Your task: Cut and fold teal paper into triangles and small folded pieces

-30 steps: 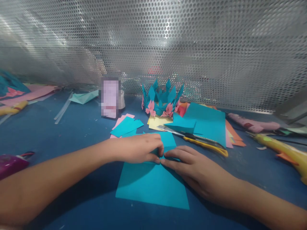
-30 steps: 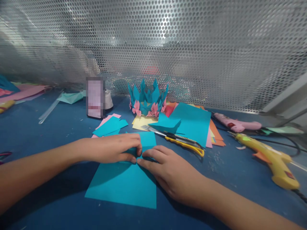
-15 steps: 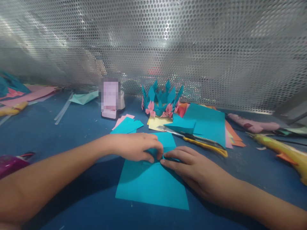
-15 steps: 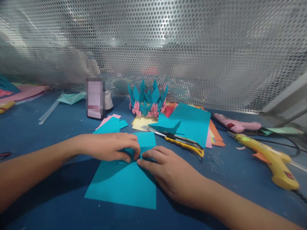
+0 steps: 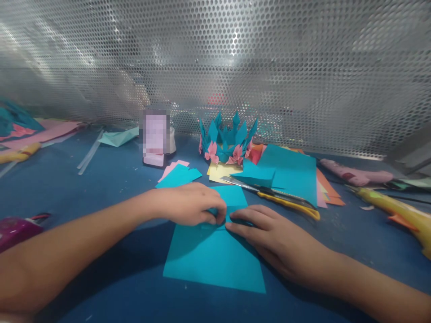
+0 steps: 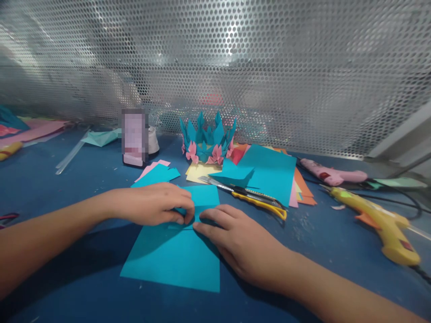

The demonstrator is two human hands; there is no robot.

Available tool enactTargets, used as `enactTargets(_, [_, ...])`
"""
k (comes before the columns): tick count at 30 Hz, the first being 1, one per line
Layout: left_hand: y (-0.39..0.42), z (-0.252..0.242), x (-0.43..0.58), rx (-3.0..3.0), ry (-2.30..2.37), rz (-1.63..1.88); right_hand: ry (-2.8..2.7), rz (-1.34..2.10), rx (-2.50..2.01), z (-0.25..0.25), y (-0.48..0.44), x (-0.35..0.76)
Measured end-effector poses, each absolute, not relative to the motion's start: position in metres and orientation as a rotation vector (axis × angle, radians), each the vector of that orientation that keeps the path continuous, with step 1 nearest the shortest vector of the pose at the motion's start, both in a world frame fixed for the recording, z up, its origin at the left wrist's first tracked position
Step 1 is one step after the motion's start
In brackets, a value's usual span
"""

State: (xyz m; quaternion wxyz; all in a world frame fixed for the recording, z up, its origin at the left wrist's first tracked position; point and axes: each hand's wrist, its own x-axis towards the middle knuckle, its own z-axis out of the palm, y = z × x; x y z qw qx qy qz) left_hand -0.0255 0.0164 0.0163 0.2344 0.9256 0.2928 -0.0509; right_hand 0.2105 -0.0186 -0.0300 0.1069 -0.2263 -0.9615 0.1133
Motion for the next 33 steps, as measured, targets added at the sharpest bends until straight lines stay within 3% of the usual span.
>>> enactTargets(33, [0.0087, 0.0114, -0.0172, 2.624, 0.952, -0.188, -2.839, 0.225, -0.637, -0.0320, -0.0167, 0.2084])
